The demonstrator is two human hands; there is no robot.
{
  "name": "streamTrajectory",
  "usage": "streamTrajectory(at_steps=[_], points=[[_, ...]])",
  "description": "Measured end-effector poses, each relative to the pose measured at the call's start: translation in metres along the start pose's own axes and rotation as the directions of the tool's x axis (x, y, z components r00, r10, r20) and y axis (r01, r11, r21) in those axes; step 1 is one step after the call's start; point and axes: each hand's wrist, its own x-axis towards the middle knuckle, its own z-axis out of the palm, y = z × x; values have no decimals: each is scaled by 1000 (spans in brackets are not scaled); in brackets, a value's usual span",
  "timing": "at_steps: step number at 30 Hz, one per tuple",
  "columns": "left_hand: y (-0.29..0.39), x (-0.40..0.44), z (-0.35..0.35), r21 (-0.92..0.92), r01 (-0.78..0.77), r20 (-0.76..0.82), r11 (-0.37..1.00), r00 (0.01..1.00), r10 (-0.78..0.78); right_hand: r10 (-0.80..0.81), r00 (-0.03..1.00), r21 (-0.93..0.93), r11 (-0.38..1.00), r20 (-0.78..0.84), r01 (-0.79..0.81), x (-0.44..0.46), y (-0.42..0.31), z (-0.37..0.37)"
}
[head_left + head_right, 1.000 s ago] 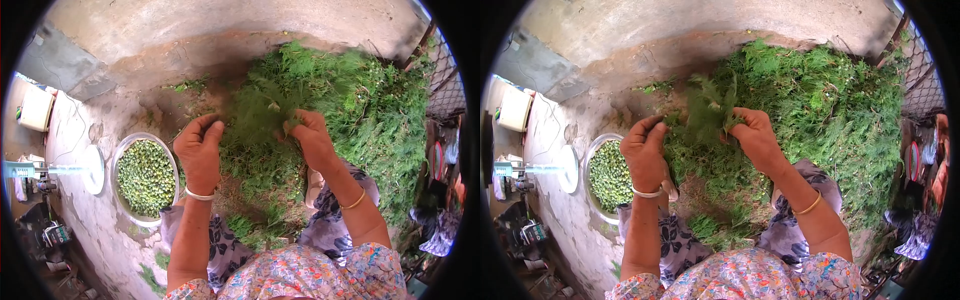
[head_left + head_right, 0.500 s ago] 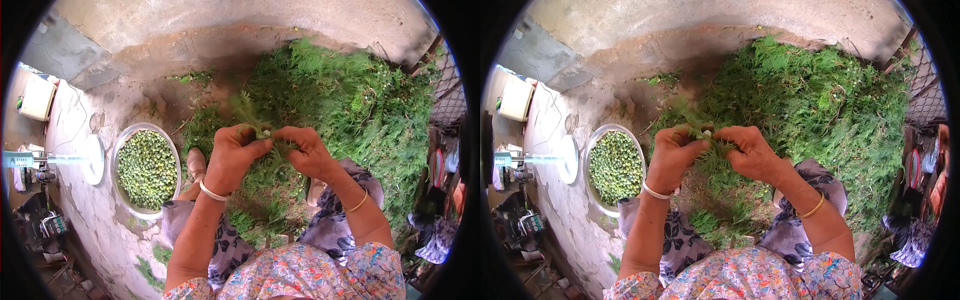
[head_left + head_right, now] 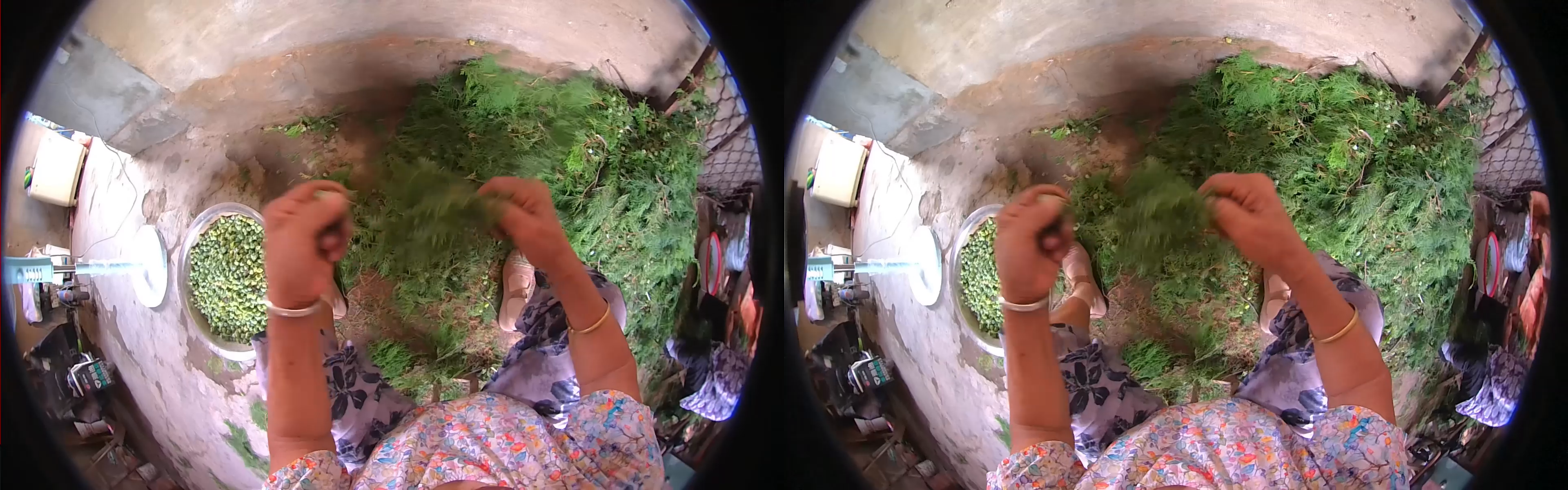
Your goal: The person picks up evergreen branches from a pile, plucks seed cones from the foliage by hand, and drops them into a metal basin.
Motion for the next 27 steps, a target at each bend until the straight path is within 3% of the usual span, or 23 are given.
streamTrajectory(at_steps=[1, 2, 3, 4, 6, 10, 12, 13, 16, 18, 20, 21, 23, 27], points=[[1, 3, -11, -4, -3, 4, 1000, 1000, 3, 146, 987, 243, 962, -69, -125, 0, -6, -6], [0, 6, -21, -195, -10, 18, 981, 1000, 14, 303, 948, 479, 850, -100, -221, 0, -8, -9], [-1, 7, -24, -378, -12, 31, 926, 999, 25, 242, 963, 679, 727, -118, -100, 3, -1, -9], [-3, 7, -21, -382, -10, 33, 924, 999, 24, 243, 963, 676, 730, -119, -101, 5, -1, -11], [-12, 5, -7, -333, -18, 24, 943, 999, 28, 330, 941, 814, 564, -70, -137, 7, -4, -16], [-33, 4, 13, -315, 140, 143, 939, 985, -99, 390, 915, 798, 581, -99, -161, 7, 1, -24], [-45, 0, 27, -252, 222, 157, 942, 970, -187, 372, 928, 905, 400, -18, -143, 7, 12, -26], [-51, -3, 35, -185, 304, 168, 934, 947, -275, 374, 927, 905, 400, -16, -146, 7, 10, -25], [-72, -10, 52, -122, 346, 195, 930, 927, -319, 413, 910, 947, 274, 40, -166, 8, 6, -23], [-74, -13, 59, -59, 314, 152, 948, 941, -303, 356, 926, 957, 202, 125, -207, 7, 6, -23], [-80, -13, 60, 158, 152, 117, 976, 978, -172, 332, 927, 960, 152, 175, -236, 5, 3, -21], [-86, -12, 62, 159, 154, 118, 975, 978, -174, 304, 926, 958, 105, 224, -266, 4, 1, -19], [-97, -10, 65, 275, 9, 58, 961, 998, -26, 286, 922, 953, 78, 260, -293, 2, 2, -16], [-95, -6, 58, 493, -14, 164, 870, 983, -77, 257, 911, 935, 66, 322, -349, 1, 2, -14]])
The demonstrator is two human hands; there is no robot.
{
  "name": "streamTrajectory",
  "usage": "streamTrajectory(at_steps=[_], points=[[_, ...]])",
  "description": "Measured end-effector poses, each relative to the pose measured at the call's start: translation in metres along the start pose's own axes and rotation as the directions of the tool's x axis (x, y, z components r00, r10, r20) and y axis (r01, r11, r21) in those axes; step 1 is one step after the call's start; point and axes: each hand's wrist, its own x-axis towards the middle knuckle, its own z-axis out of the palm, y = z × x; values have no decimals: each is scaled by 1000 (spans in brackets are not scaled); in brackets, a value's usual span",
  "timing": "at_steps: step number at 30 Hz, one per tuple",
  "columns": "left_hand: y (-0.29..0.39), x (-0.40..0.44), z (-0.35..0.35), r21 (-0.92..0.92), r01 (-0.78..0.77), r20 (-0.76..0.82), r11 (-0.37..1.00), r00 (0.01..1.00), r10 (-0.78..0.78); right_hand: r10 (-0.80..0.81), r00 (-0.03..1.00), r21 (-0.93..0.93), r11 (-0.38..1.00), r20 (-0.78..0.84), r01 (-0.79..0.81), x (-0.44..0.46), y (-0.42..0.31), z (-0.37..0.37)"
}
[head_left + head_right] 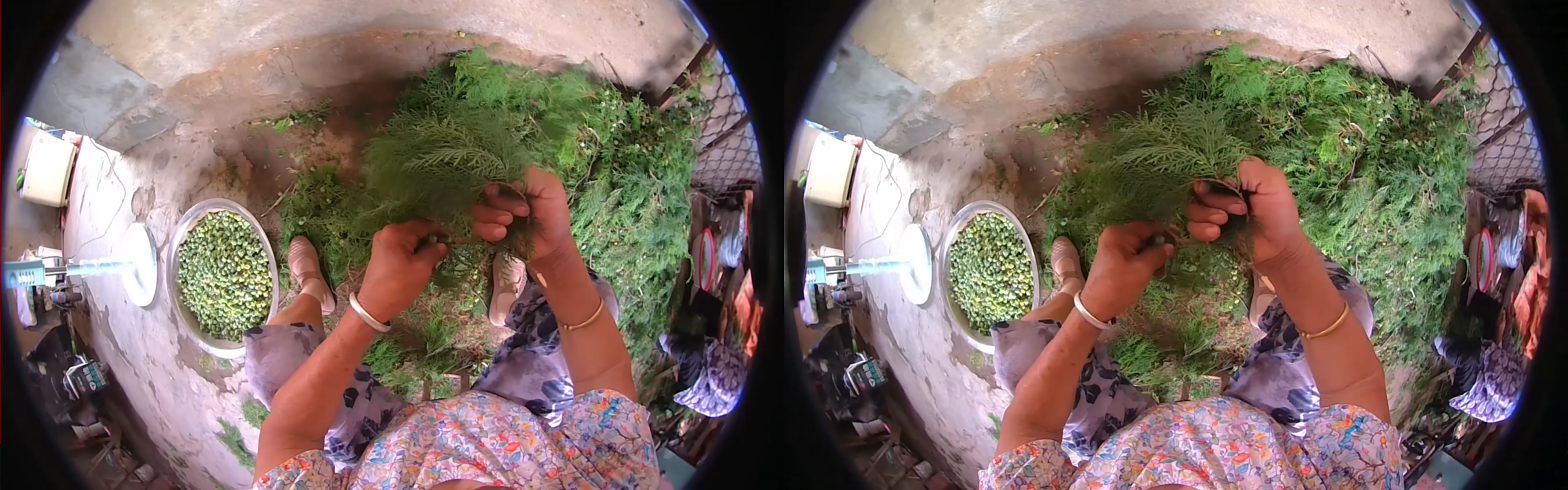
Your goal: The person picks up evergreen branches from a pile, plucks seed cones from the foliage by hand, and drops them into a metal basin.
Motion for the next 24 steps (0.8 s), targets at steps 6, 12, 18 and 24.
streamTrajectory(at_steps=[6, 12, 18, 24], points=[[7, 0, -8, 251, -105, -39, 962, 992, 118, -100, 987, -16, 995, -129, 99, 1, 0, -1], [23, -2, -17, -229, 217, -80, 949, 967, -240, -95, 993, 56, 994, -65, 99, -1, -9, 3], [21, 0, -47, -847, 208, 103, 490, 967, -233, -236, 969, 86, 966, -76, 242, -3, -26, -5], [14, -5, -44, -919, 266, 241, 290, 963, -119, -398, 853, -410, 878, -338, 248, 0, -8, 21]])
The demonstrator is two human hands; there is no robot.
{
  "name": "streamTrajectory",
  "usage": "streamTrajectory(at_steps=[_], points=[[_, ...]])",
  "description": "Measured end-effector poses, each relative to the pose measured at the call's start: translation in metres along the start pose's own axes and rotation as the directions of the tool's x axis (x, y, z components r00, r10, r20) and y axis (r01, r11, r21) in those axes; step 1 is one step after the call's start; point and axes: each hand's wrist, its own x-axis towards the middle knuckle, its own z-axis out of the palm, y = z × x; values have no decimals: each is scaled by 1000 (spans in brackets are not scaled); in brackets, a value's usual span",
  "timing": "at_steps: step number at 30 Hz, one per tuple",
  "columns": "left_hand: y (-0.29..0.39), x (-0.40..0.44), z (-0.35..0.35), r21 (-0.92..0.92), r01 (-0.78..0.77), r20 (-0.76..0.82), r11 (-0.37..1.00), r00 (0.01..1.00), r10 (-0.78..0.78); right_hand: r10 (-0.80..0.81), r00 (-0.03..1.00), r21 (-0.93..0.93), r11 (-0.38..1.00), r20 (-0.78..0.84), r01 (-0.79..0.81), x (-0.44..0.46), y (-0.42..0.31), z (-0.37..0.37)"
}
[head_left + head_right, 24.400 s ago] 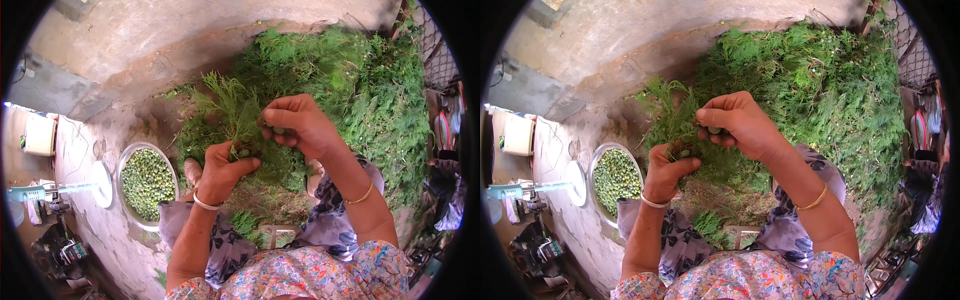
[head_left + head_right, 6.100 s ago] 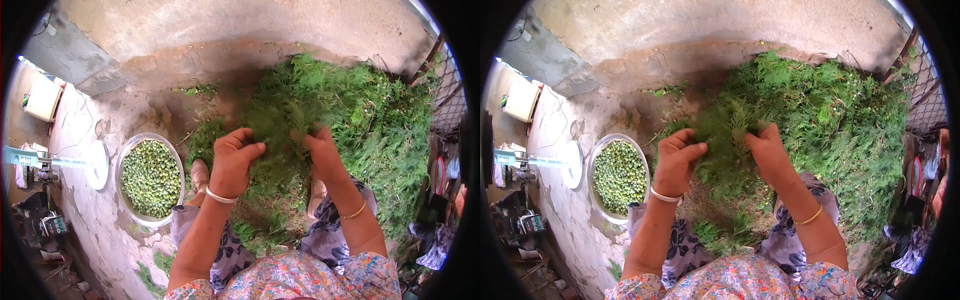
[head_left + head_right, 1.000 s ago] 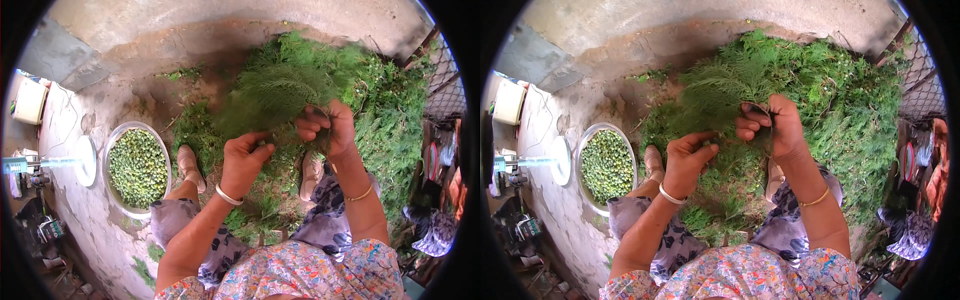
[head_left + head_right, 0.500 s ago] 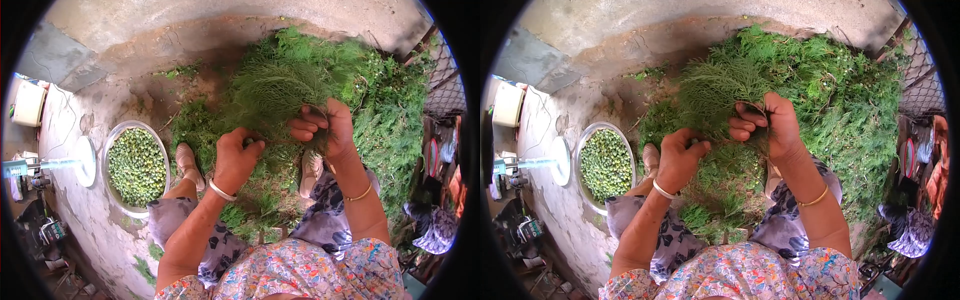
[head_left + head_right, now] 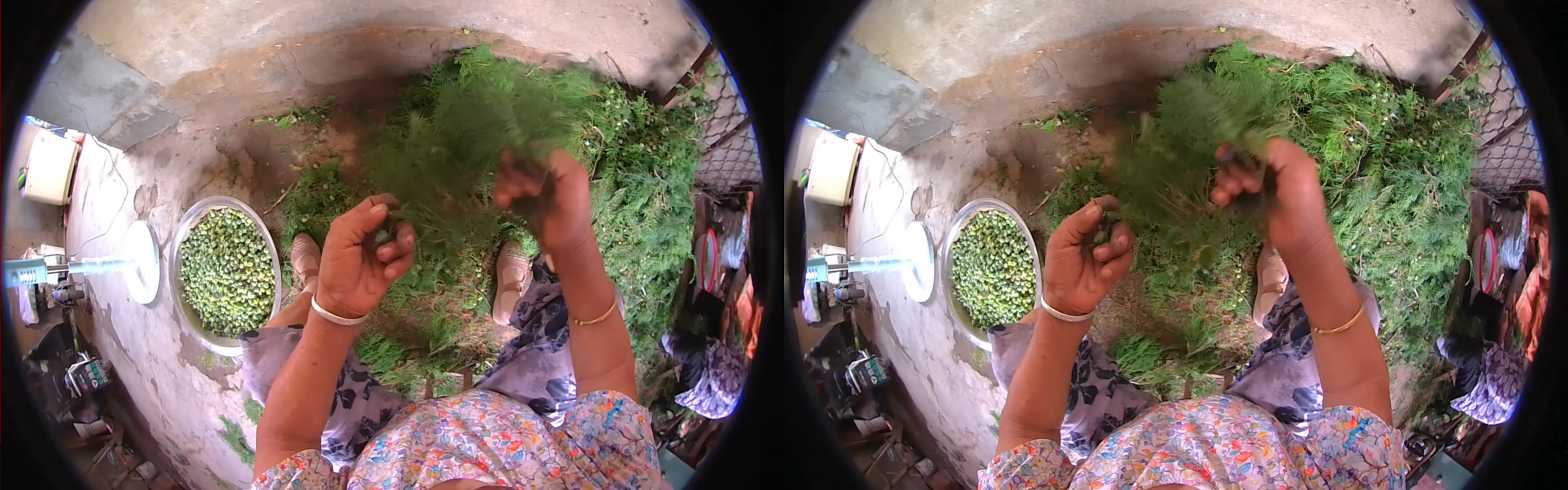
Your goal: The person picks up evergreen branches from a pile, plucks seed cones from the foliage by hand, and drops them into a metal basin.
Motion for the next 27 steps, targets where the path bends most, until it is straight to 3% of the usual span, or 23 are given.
streamTrajectory(at_steps=[1, 3, 7, 9, 13, 15, 22, 25, 27], points=[[-1, 0, 2, 0, 0, 0, 1000, 1000, 0, 0, 1000, 0, 1000, 1, 0, -1, 6, 0], [-4, 1, 6, 124, -37, -1, 992, 999, 38, 65, 986, -281, 960, 155, -19, -1, 21, -3], [-13, 4, 12, 156, -5, 5, 988, 1000, 4, 95, 957, -414, 910, 272, 27, -6, 35, 10], [-16, 5, 12, 157, 34, -3, 987, 999, -34, 214, 901, -513, 859, 377, 11, -6, 37, 10], [-12, 4, 14, 165, 39, 0, 985, 999, -40, 222, 920, -547, 837, 324, -9, -8, 38, 15], [-13, 6, 13, 240, 36, 33, 970, 998, -46, 130, 925, -578, 809, 356, 108, -4, 44, 9], [-14, 6, 15, 243, 28, -55, 970, 998, -15, 108, 958, -572, 817, 266, 67, -5, 32, 14], [-15, 6, 20, 306, 27, -86, 952, 996, -1, 103, 957, -505, 862, 271, 50, -4, 40, 12], [-16, 5, 27, 323, 69, -98, 944, 994, -39, 26, 931, -434, 889, 364, 145, 1, 51, 4]])
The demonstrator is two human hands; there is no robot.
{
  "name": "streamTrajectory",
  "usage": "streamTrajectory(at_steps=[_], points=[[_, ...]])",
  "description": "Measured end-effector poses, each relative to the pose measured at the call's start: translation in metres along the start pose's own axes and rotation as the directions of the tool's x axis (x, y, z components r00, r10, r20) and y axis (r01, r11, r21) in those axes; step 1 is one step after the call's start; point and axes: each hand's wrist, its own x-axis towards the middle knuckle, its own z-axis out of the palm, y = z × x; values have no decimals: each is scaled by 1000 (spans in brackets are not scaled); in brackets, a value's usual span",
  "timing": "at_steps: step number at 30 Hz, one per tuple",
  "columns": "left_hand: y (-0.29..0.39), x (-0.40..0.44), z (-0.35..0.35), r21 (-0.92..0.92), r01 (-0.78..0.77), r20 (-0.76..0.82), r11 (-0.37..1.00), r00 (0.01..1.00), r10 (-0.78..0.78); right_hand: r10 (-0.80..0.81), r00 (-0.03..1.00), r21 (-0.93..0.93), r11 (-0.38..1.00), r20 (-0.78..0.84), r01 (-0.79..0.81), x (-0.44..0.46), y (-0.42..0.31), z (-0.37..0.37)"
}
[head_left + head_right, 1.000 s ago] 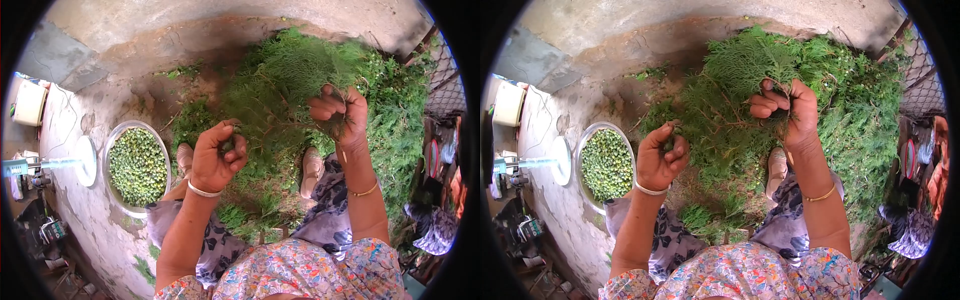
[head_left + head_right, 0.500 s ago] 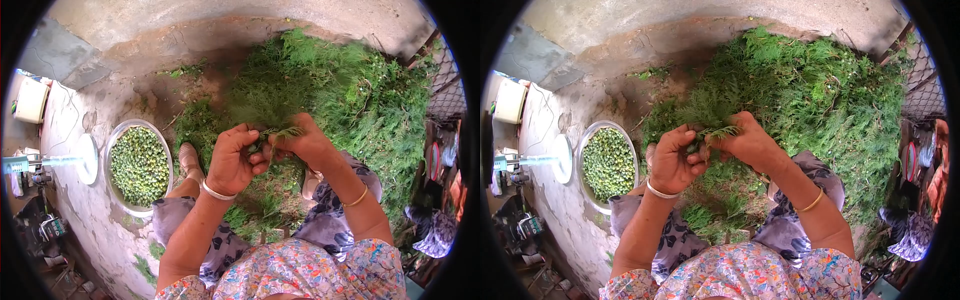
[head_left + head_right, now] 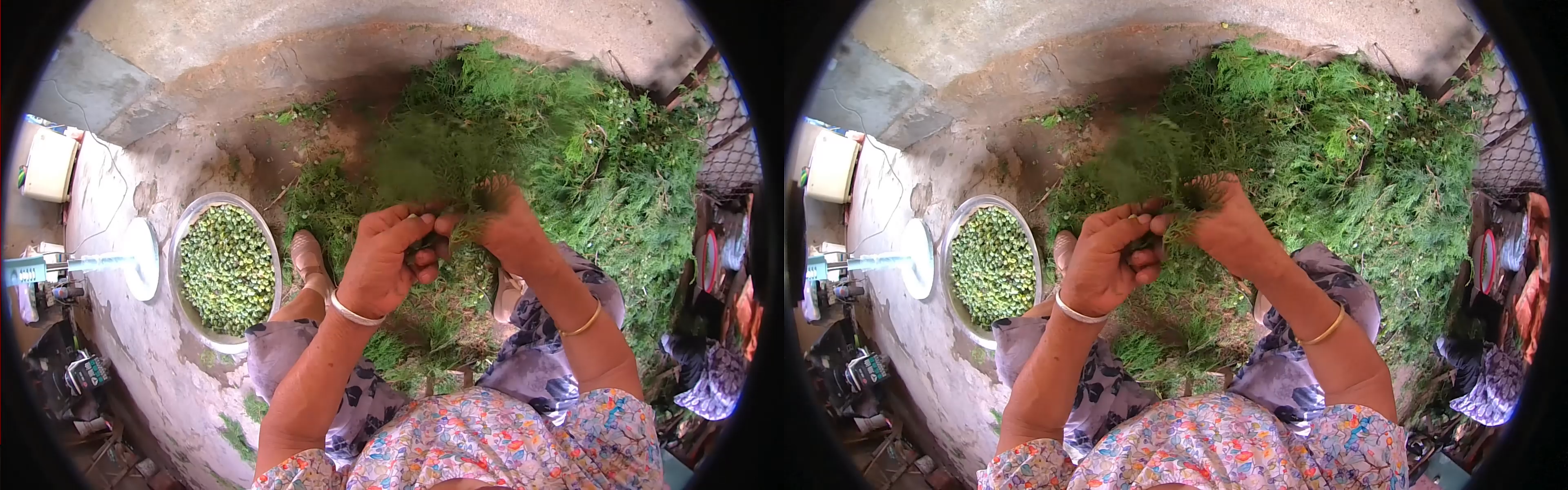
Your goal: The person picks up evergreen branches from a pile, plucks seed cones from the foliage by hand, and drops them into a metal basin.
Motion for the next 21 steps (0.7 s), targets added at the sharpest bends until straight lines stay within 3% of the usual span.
streamTrajectory(at_steps=[4, 6, 7, 9, 10, 12, 13, 15, 19, 21], points=[[-3, 2, -3, 28, 22, -3, 999, 1000, -22, 42, 997, 35, 999, -71, -40, 0, -4, 0], [-4, 3, -10, 62, 37, 101, 997, 994, -43, 3, 971, 4, 1000, -240, -2, 1, -2, -4], [-3, 2, -11, 62, 38, 101, 997, 994, -44, 4, 971, 4, 1000, -241, -3, 2, -6, -6], [-2, 0, -11, -72, 13, 103, 997, 995, -5, 171, 908, 131, 983, -382, -130, 4, -19, -9], [-1, 1, -13, -72, 13, 103, 997, 995, -5, 170, 908, 131, 983, -383, -129, 3, -21, -9], [-1, 4, -18, -242, -47, 68, 969, 996, 65, 45, 960, 14, 999, -277, -43, 2, -22, -5], [0, 4, -18, -241, -47, 67, 969, 996, 65, 45, 960, 15, 999, -277, -43, 1, -20, -4], [2, 4, -18, -256, -51, 92, 965, 993, 77, 78, 989, -37, 996, -129, -83, -2, -14, -1], [2, 4, -16, -173, -41, 96, 984, 994, 58, 90, 995, 16, 996, -40, -89, -2, -4, 3], [2, 3, -16, -91, -32, 87, 995, 995, 40, 37, 995, -104, 994, -88, -46, -1, -1, -1]])
